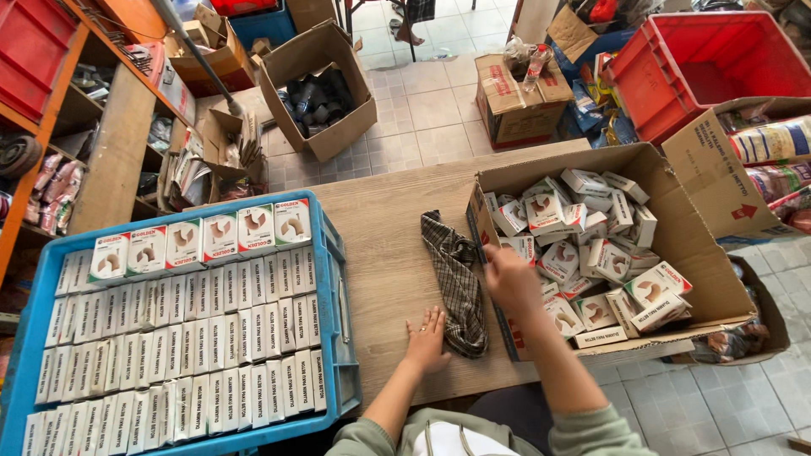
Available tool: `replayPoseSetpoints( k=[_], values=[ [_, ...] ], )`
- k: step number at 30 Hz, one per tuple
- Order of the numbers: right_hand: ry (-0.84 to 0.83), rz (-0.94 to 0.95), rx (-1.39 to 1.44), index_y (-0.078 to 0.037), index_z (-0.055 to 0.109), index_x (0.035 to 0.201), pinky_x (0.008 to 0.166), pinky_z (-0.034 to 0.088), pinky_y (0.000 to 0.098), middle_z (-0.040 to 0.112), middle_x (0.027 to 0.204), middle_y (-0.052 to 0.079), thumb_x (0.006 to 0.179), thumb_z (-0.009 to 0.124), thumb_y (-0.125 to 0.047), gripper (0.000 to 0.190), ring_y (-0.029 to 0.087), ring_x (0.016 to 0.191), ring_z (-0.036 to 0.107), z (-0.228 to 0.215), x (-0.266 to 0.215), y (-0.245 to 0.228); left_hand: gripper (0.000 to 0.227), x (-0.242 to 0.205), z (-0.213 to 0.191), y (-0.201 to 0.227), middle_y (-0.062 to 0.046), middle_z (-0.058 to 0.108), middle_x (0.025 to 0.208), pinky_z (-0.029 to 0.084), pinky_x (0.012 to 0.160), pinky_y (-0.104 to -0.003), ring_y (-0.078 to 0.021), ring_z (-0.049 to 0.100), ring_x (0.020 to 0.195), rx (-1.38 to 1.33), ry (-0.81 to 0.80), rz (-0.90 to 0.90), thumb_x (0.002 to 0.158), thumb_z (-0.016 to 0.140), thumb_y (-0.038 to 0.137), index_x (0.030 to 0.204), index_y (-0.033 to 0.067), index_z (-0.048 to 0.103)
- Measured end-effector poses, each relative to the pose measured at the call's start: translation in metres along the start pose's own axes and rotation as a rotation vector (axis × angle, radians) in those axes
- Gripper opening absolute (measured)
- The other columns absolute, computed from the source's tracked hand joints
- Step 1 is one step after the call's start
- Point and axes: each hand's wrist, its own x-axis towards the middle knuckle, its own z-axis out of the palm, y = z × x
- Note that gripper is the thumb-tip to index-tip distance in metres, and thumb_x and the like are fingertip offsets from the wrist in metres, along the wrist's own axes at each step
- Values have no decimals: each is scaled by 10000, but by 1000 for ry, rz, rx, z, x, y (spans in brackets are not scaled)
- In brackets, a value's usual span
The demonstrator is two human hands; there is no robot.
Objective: The person transfers small rectangular boxes from a blue plastic tray into a larger cardboard box, wipes the workspace with a cloth, and subsequently organizes boxes back into the blue tray.
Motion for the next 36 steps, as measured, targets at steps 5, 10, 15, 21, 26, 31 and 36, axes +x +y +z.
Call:
replayPoseSetpoints(
  k=[5, 10, 15, 21, 26, 31, 36],
  values=[
    [-282, 205, -29, -48, 426, 1424, 981, 474, 447, 520, 1282, 222, 707, 589, -58, 735, 363, 1169, 545, 17, 72, 83, 1000, 10, -6, -1, -157, 57, 1624, 77, 1098, -731, -311, 47, 1504, -61, 9, -6, 747, 606, 314, 1549, 46, 71],
    [-423, 246, -13, -30, 411, 1419, 1021, 446, 545, 537, 1328, 243, 675, 723, -315, 855, 425, 1232, 539, 126, 86, 143, 929, 3, -45, 18, -187, 59, 1619, 52, 1130, -669, -337, 44, 1499, -236, 111, 68, 765, 544, 193, 1547, 19, 73],
    [-238, 315, -111, -61, 333, 1491, 1083, 373, 533, 471, 1450, 182, 868, 621, -241, 709, 414, 1313, 440, 111, 62, 109, 653, 41, -125, 64, -258, 302, 1518, 169, 1193, -506, -350, 230, 1456, -488, 531, 285, 828, 381, -19, 1469, -48, 263],
    [-168, -15, -437, -179, 535, 1322, 1079, 405, 267, 597, 1283, 5, 786, 581, -227, 540, 162, 1228, 555, 61, 54, 113, 803, 188, -154, 126, -246, 366, 1498, 314, 1155, -530, -359, 384, 1403, 171, 327, 341, 779, 581, 76, 1495, -44, 237],
    [-190, 199, -65, -149, 615, 1127, 994, 487, 303, 673, 1099, 28, 745, 567, -166, 386, 193, 1106, 633, 55, 29, 141, 1042, 215, -167, 158, -290, 246, 1535, 311, 1014, -675, -506, 379, 1337, 192, -68, 177, 608, 714, 181, 1509, 95, 198],
    [-190, 278, 193, -175, 641, 1246, 1116, 405, 280, 645, 1289, -5, 725, 564, -68, 537, 153, 1254, 554, 78, 16, 171, 1040, 223, -166, 150, -395, 211, 1434, 452, 938, -629, -536, 422, 1276, 44, -195, 14, 601, 682, 239, 1498, 2, 211],
    [-281, 442, 232, -349, 666, 1228, 1073, 454, 339, 669, 1249, -55, 718, 574, -66, 590, 186, 1207, 585, 72, 24, 170, 996, 161, -235, 157, -286, 376, 1424, 353, 1060, -531, -460, 388, 1322, -76, -260, 54, 509, 732, 387, 1386, -6, 470]
  ],
)
